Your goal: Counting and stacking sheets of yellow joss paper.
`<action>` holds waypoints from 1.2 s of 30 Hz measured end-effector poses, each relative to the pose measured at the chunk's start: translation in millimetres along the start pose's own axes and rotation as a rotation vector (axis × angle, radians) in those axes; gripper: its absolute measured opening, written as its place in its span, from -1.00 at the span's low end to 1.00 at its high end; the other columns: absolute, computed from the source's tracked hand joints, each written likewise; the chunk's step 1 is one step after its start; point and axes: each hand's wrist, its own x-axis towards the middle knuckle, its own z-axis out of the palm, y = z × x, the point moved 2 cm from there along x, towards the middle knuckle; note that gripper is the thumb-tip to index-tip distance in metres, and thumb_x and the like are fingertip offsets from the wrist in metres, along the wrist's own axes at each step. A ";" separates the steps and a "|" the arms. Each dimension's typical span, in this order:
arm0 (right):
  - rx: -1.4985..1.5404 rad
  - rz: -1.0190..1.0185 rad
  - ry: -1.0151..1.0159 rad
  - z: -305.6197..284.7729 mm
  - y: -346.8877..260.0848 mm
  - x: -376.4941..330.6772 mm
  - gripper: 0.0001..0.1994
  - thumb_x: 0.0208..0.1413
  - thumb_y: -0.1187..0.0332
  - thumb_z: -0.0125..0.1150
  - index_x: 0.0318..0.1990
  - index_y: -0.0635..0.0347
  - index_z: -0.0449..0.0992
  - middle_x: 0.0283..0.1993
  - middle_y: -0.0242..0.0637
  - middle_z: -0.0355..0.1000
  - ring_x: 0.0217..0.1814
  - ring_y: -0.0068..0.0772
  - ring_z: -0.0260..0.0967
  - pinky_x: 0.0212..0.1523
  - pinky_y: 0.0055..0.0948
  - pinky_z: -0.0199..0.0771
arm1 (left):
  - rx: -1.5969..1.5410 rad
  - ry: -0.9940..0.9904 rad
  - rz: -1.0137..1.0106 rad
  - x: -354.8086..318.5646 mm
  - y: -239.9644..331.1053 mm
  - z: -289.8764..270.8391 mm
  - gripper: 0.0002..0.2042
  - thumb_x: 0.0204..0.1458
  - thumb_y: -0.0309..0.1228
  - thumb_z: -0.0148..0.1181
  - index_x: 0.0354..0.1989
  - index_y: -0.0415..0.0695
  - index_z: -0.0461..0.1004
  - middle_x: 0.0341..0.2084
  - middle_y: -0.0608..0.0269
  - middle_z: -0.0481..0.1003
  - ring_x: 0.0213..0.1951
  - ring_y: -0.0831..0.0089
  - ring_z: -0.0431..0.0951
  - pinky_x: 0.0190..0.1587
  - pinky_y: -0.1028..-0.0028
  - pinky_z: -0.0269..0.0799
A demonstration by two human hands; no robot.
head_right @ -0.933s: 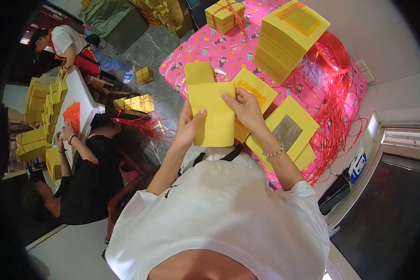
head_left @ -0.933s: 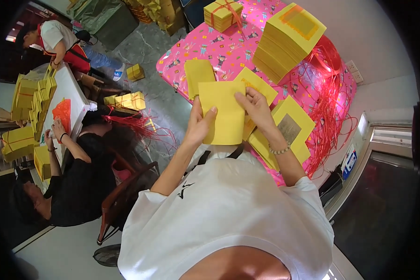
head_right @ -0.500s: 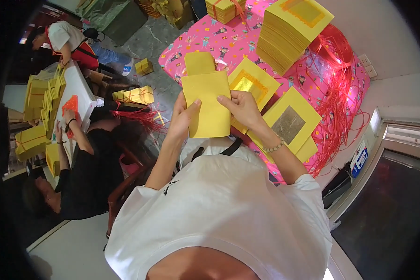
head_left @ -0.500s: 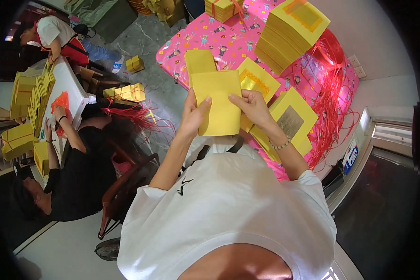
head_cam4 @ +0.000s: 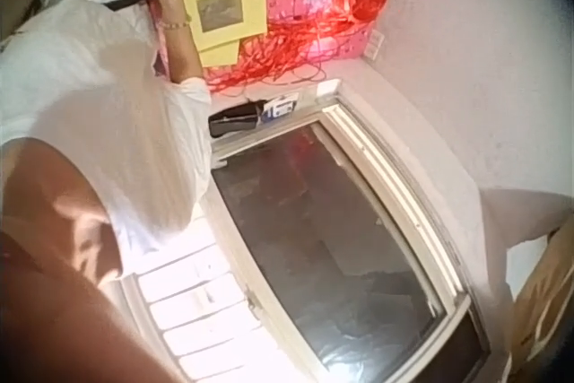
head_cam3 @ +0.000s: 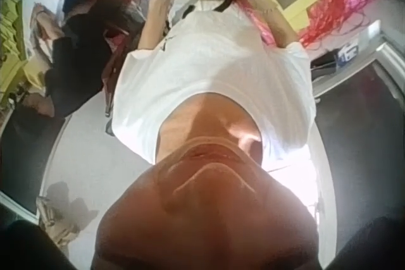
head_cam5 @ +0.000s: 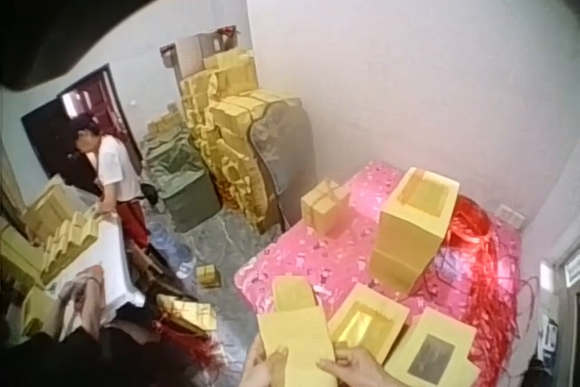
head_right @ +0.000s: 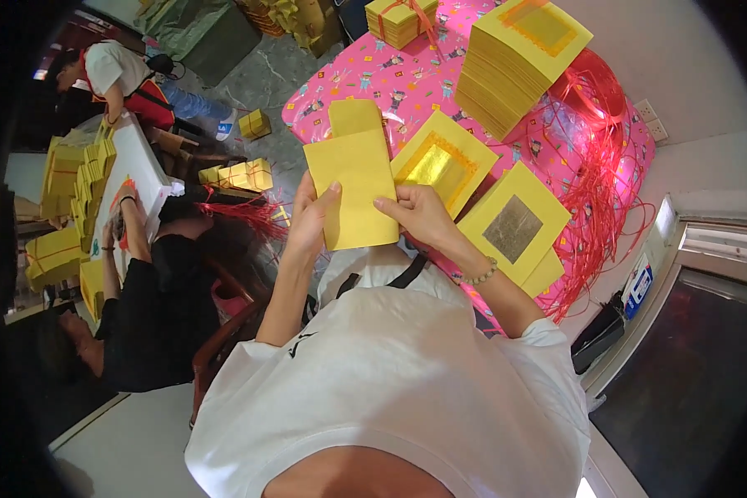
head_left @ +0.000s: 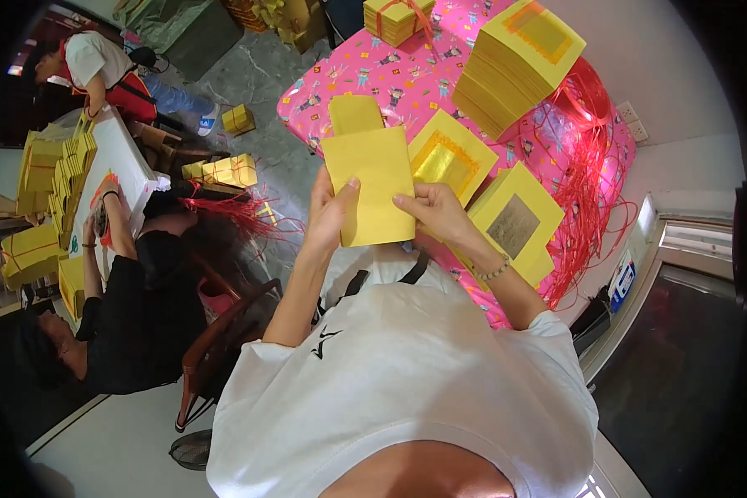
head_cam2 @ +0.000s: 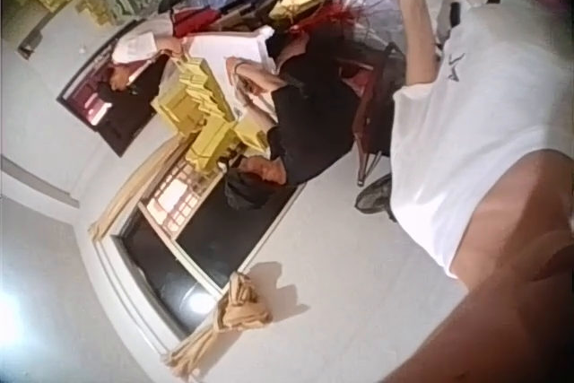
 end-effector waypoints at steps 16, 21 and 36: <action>-0.014 0.058 0.064 11.2 30.7 -9.9 -0.72 0.10 0.22 0.20 -0.22 0.29 0.51 -0.38 -0.43 0.50 -0.38 -0.72 0.41 -0.46 -0.67 0.42 | -0.043 0.160 0.076 -6.4 -3.3 -17.5 -0.66 0.15 -0.57 -0.06 0.11 -0.20 0.17 -0.02 0.15 0.38 -0.05 0.41 0.44 -0.03 0.43 0.40; 0.121 0.012 0.113 -1.9 22.2 15.8 -0.74 0.12 0.26 0.18 -0.20 0.31 0.50 -0.37 -0.41 0.50 -0.37 -0.68 0.42 -0.42 -0.65 0.42 | 0.083 0.049 -0.011 -2.0 3.0 -18.2 -0.65 0.14 -0.56 -0.04 0.12 -0.19 0.17 -0.01 0.15 0.37 -0.02 0.45 0.41 -0.02 0.45 0.38; -0.013 -0.199 0.097 -23.4 19.7 114.3 -0.72 0.08 0.30 0.17 -0.14 0.31 0.41 -0.33 -0.36 0.46 -0.29 -0.60 0.40 -0.31 -0.57 0.40 | 0.101 0.046 -0.033 102.8 -10.3 -35.6 -0.63 0.09 -0.57 0.00 0.10 -0.25 0.19 -0.05 0.15 0.40 -0.02 0.41 0.42 0.01 0.43 0.34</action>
